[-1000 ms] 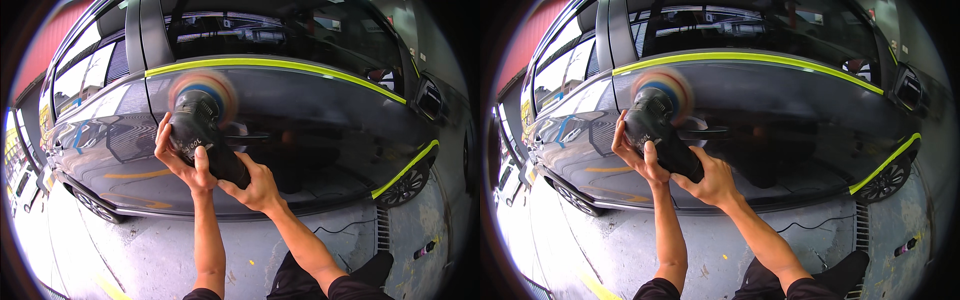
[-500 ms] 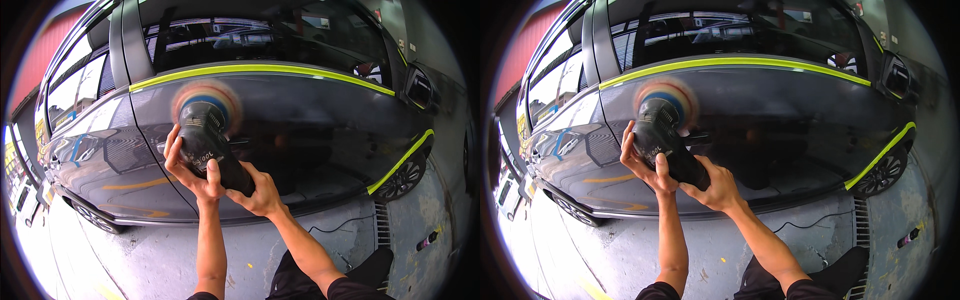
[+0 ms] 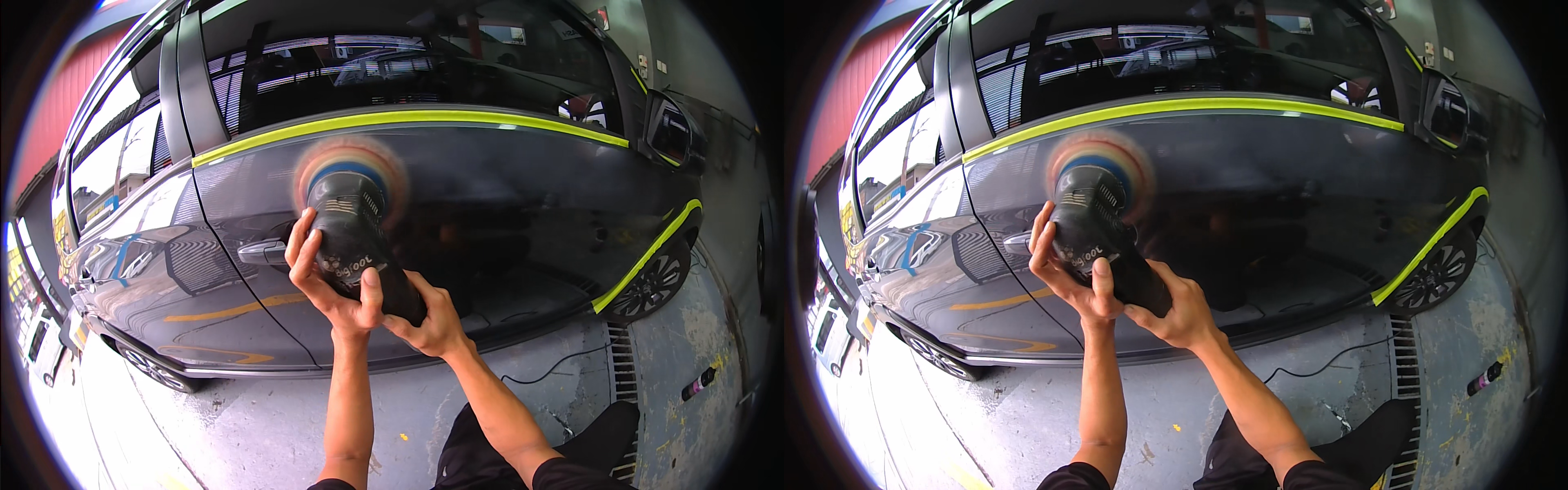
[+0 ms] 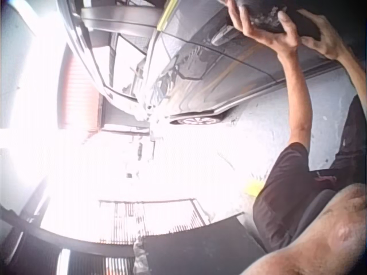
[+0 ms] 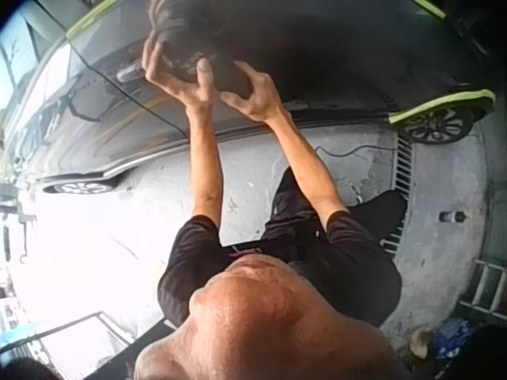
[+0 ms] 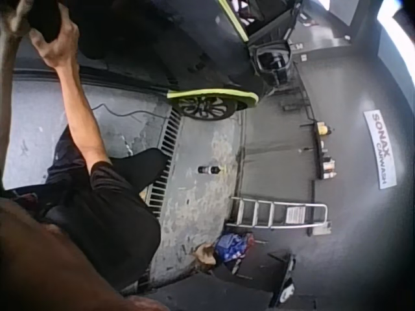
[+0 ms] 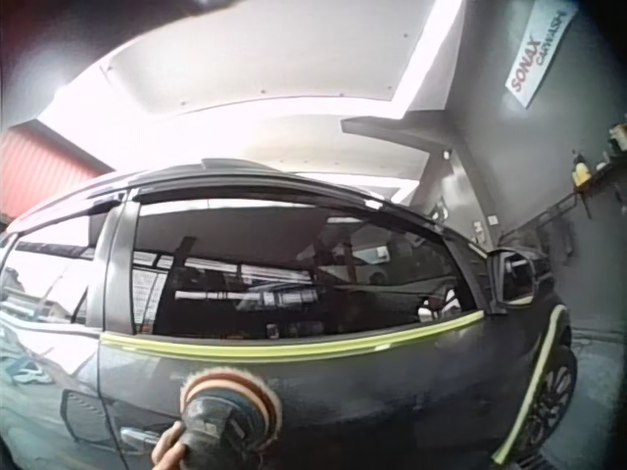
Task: The person uses a rotary polisher with a wool pad to buff the front fender and side door of a dark car. They move the tool in overlapping passes along the taped-off panels, briefly stop to apply more compound to the pad, and continue polishing the side door area.
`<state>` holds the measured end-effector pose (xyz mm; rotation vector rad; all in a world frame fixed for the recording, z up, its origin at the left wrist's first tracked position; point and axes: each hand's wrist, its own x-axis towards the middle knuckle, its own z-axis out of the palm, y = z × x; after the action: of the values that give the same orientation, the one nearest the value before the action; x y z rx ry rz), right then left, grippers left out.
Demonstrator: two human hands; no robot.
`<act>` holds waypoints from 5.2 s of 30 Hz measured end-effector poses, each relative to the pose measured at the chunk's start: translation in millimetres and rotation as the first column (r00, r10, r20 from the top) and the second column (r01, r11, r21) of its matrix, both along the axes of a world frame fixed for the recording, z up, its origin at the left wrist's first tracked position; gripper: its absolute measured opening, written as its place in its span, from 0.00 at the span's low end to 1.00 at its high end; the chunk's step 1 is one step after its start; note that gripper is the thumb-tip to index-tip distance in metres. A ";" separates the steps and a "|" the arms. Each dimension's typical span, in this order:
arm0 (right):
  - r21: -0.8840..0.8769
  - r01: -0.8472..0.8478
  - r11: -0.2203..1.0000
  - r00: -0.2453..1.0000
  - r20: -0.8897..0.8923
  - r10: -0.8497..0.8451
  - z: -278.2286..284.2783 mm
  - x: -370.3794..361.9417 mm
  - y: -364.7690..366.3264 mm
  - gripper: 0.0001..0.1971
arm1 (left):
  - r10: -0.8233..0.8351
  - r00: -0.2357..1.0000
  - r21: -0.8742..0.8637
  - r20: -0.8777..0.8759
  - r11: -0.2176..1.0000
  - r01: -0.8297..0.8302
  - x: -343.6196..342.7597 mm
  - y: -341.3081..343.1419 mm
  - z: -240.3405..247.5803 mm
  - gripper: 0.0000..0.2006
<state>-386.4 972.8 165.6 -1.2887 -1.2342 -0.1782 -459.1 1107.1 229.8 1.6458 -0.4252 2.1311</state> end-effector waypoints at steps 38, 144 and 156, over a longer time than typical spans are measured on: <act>0.110 0.015 0.994 0.996 -0.088 -0.005 -53.1 72.4 -81.8 0.46 | -0.019 0.996 0.163 -0.082 0.986 0.032 74.3 -89.0 -36.7 0.38; 0.375 -0.249 0.893 0.743 -0.518 0.425 10.8 149.7 -287.1 0.41 | -0.029 0.897 0.066 -0.441 0.996 0.065 209.5 -279.3 104.5 0.19; 0.385 -0.172 0.907 0.733 -0.564 0.379 -11.0 160.2 -296.7 0.35 | -0.061 0.865 0.081 -0.498 0.990 0.116 237.5 -315.7 88.0 0.21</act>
<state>-226.3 676.1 154.6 -0.7653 -0.7534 0.2645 -221.6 791.4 317.8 2.1041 -0.4456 1.5557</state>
